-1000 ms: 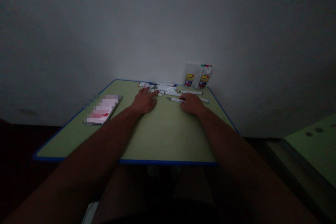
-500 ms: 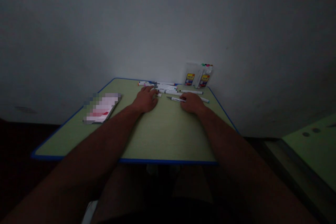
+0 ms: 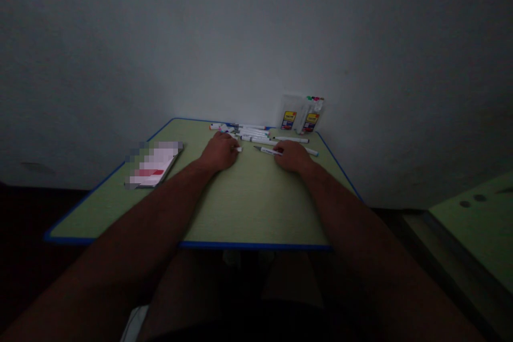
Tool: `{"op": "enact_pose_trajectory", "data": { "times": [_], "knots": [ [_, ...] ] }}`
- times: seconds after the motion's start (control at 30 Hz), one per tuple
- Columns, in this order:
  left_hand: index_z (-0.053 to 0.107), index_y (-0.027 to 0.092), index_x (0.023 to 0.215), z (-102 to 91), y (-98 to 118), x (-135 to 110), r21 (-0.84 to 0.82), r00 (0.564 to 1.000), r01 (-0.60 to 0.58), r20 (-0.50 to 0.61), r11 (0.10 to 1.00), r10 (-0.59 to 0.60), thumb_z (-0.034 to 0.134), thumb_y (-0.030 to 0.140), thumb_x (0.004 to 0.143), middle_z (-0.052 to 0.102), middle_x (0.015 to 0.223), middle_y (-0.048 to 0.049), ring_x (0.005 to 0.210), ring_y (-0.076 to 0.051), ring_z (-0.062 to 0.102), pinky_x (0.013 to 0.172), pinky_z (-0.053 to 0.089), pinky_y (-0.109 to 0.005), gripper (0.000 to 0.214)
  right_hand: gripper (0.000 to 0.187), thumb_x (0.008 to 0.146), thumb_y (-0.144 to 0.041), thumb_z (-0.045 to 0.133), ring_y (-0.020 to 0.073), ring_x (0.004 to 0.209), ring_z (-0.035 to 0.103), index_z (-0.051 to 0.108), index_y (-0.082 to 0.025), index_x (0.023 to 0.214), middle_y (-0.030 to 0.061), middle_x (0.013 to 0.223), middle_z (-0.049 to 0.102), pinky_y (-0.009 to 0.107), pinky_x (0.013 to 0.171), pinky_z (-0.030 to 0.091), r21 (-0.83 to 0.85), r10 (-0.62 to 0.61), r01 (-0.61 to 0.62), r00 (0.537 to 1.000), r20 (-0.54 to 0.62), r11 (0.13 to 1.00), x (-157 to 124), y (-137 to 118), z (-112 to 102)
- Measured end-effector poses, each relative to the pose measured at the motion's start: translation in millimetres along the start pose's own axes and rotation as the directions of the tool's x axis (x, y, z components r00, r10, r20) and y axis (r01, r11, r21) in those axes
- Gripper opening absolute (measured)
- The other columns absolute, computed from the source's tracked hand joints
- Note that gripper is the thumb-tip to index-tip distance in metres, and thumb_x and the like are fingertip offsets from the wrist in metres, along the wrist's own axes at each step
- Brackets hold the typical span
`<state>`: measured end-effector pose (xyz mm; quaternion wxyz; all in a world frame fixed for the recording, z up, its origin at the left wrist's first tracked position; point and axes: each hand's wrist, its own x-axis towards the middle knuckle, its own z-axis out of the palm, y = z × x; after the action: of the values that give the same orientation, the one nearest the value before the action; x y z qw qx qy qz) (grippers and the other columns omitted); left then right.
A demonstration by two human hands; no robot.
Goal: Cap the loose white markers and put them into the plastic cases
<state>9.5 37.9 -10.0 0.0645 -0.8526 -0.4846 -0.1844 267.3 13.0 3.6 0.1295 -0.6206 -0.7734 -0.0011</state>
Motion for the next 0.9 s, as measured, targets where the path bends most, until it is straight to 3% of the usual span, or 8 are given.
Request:
{"op": "enact_pose_trajectory", "data": {
  "times": [0.13, 0.3, 0.47, 0.57, 0.67, 0.77, 0.9],
  "knots": [
    [0.076, 0.017, 0.098, -3.9, 2.3, -1.6, -0.041, 0.995, 0.08, 0.057, 0.996, -0.077, 0.054, 0.03, 0.084, 0.075, 0.1, -0.0114, 0.099, -0.027, 0.064, 0.091, 0.048, -0.039, 0.029, 0.029, 0.084, -0.023, 0.061, 0.0228, 0.099, 0.067, 0.077, -0.019, 0.107, 0.0086, 0.11, 0.075, 0.03, 0.086, 0.048, 0.0, -0.035, 0.035, 0.999, 0.041, 0.999, -1.1, -1.5, -3.3],
    [0.073, 0.018, 0.097, -15.1, 7.8, -6.8, -0.135, 0.98, 0.192, 0.073, 0.972, -0.184, 0.06, 0.029, 0.08, 0.074, 0.097, -0.01, 0.089, -0.024, 0.065, 0.079, 0.047, -0.034, 0.024, 0.027, 0.084, -0.021, 0.062, 0.0212, 0.094, 0.067, 0.079, -0.018, 0.104, 0.0089, 0.105, 0.076, 0.029, 0.083, 0.047, 0.039, -0.067, 0.064, 0.994, 0.081, 0.997, -1.1, -3.2, -6.6],
    [0.072, 0.018, 0.091, -24.8, 15.1, -10.8, -0.298, 0.963, 0.268, 0.066, 0.916, -0.261, 0.064, 0.027, 0.078, 0.073, 0.088, -0.0074, 0.078, -0.02, 0.062, 0.073, 0.044, -0.031, 0.018, 0.02, 0.079, -0.017, 0.067, 0.0175, 0.082, 0.067, 0.079, -0.014, 0.094, 0.0067, 0.091, 0.076, 0.025, 0.073, 0.046, 0.287, 0.038, -0.048, 0.999, 0.038, 0.957, 2.7, -5.3, -11.3],
    [0.073, 0.017, 0.092, -24.7, 18.5, -10.6, -0.492, 0.956, 0.283, 0.072, 0.824, -0.285, 0.066, 0.028, 0.075, 0.07, 0.082, -0.0042, 0.073, -0.018, 0.06, 0.069, 0.043, -0.029, 0.021, 0.009, 0.075, -0.017, 0.069, 0.0137, 0.069, 0.063, 0.076, -0.014, 0.081, 0.0029, 0.077, 0.072, 0.022, 0.061, 0.043, 0.563, 0.16, -0.163, 0.986, 0.055, 0.811, 5.0, -5.7, -11.1],
    [0.074, 0.016, 0.101, -23.6, 22.8, -10.3, -0.691, 0.935, 0.338, 0.169, 0.639, -0.312, 0.066, 0.024, 0.072, 0.064, 0.069, 0.0002, 0.059, -0.015, 0.055, 0.058, 0.04, -0.027, 0.031, 0.005, 0.077, -0.015, 0.066, 0.0097, 0.055, 0.056, 0.071, -0.013, 0.075, 0.0018, 0.069, 0.069, 0.02, 0.05, 0.039, 0.798, 0.237, -0.259, 0.96, 0.15, 0.545, 5.5, -7.4, -10.9],
    [0.072, 0.016, 0.098, -23.0, 27.4, -10.4, -0.797, 0.897, 0.412, 0.27, 0.442, -0.349, 0.067, 0.018, 0.068, 0.058, 0.059, 0.0023, 0.049, -0.012, 0.048, 0.049, 0.034, -0.026, 0.03, 0.004, 0.08, -0.013, 0.065, 0.0079, 0.05, 0.053, 0.068, -0.014, 0.077, 0.0018, 0.068, 0.068, 0.019, 0.044, 0.036, 0.89, 0.257, -0.309, 0.939, 0.229, 0.336, 4.0, -10.8, -13.3],
    [0.066, 0.015, 0.083, -22.5, 31.0, -10.0, -0.876, 0.868, 0.424, 0.321, 0.229, -0.378, 0.069, 0.015, 0.069, 0.064, 0.064, -0.0022, 0.047, -0.01, 0.048, 0.046, 0.035, -0.024, 0.015, 0.005, 0.083, -0.013, 0.065, 0.0075, 0.048, 0.054, 0.066, -0.014, 0.078, 0.0019, 0.067, 0.068, 0.018, 0.042, 0.035, 0.916, 0.238, -0.336, 0.929, 0.284, 0.219, 1.0, -14.1, -17.3]
  ]
}}
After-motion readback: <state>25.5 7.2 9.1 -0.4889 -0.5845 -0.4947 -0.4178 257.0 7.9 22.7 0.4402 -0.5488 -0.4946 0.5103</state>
